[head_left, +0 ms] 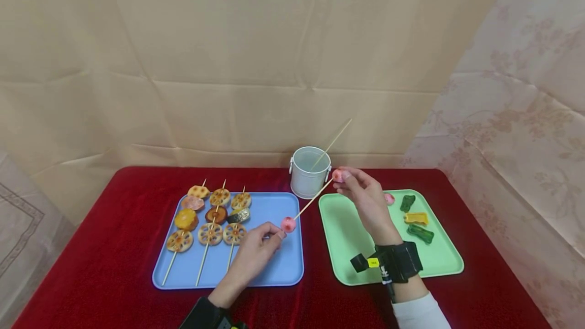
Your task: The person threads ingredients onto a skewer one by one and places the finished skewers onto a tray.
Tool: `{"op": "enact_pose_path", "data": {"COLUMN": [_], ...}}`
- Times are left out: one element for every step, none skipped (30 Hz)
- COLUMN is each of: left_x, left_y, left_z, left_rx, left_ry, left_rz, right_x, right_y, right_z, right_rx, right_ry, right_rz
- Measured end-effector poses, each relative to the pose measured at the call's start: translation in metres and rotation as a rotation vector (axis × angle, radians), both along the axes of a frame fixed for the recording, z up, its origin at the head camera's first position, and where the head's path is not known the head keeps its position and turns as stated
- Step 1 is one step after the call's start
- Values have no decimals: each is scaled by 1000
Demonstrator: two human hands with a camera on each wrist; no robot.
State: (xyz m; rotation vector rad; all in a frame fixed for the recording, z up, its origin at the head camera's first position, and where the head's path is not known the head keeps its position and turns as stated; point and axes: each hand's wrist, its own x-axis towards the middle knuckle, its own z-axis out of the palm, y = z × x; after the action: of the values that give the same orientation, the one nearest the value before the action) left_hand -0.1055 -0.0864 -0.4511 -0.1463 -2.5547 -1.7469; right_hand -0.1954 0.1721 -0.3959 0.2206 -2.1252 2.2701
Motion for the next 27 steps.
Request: {"op": "enact_pose_path", "data": {"left_x": [0, 0, 1, 1, 1, 1, 1, 1, 1, 1, 1, 1, 2, 2, 2, 2, 2, 2, 3, 3, 3, 3, 3, 2, 2, 2, 2], "left_y": [0, 0, 0, 0, 1, 1, 1, 1, 1, 1, 2, 2, 2, 2, 2, 2, 3, 3, 3, 3, 4, 4, 4, 4, 4, 4, 4], "left_z": [0, 0, 0, 0, 0, 0, 0, 0, 0, 0, 0, 0, 0, 0, 1, 1, 1, 1, 1, 1, 1, 0, 0, 0, 0, -1, -1], "left_rx": [-3, -2, -2, -2, -1, -1, 3, 4, 6, 7, 10, 13, 15, 17, 21, 28, 34, 41, 46, 53, 57, 60, 62, 67, 69, 72, 75], "left_ry": [6, 6, 9, 9, 8, 6, 1, -3, -5, -10, -11, -16, -17, -20, -22, -25, -27, -28, -29, -31, -29, -27, -25, -25, -26, -26, -28], "left_rz": [1, 2, 3, 4, 5, 5, 3, 3, 2, 1, 0, -1, 0, 0, 1, 1, 0, -1, -1, -2, -2, -3, -4, -6, -8, -10, -13], "right_x": [0, 0, 0, 0, 0, 0, 0, 1, 1, 1, 1, 1, 1, 2, 2, 2, 2, 2, 3, 3, 3, 4, 4, 5, 5, 6, 6], "right_y": [0, 0, 0, 0, 0, 1, 1, 1, 2, 2, 3, 3, 3, 3, 3, 2, 2, 1, 0, -1, -1, -2, -3, -4, -6, -7, -8], "right_z": [0, 0, 0, 0, 0, 0, 0, 0, 0, 0, 0, 0, 0, 0, 0, 0, 0, 0, -1, -1, -1, -2, -2, -2, -3, -3, -4], "right_rx": [-4, -6, -10, -9, -10, -8, -5, 2, 9, 17, 26, 37, 45, 51, 55, 62, 66, 64, 66, 70, 78, 85, 87, 93, 102, 110, 117], "right_ry": [1, 2, 5, 9, 14, 20, 26, 31, 37, 41, 44, 47, 47, 47, 45, 43, 41, 40, 39, 38, 35, 32, 30, 27, 21, 18, 15], "right_rz": [3, 5, 6, 8, 11, 15, 18, 19, 23, 27, 33, 37, 41, 46, 50, 53, 57, 62, 65, 69, 71, 74, 79, 83, 84, 86, 89]}}
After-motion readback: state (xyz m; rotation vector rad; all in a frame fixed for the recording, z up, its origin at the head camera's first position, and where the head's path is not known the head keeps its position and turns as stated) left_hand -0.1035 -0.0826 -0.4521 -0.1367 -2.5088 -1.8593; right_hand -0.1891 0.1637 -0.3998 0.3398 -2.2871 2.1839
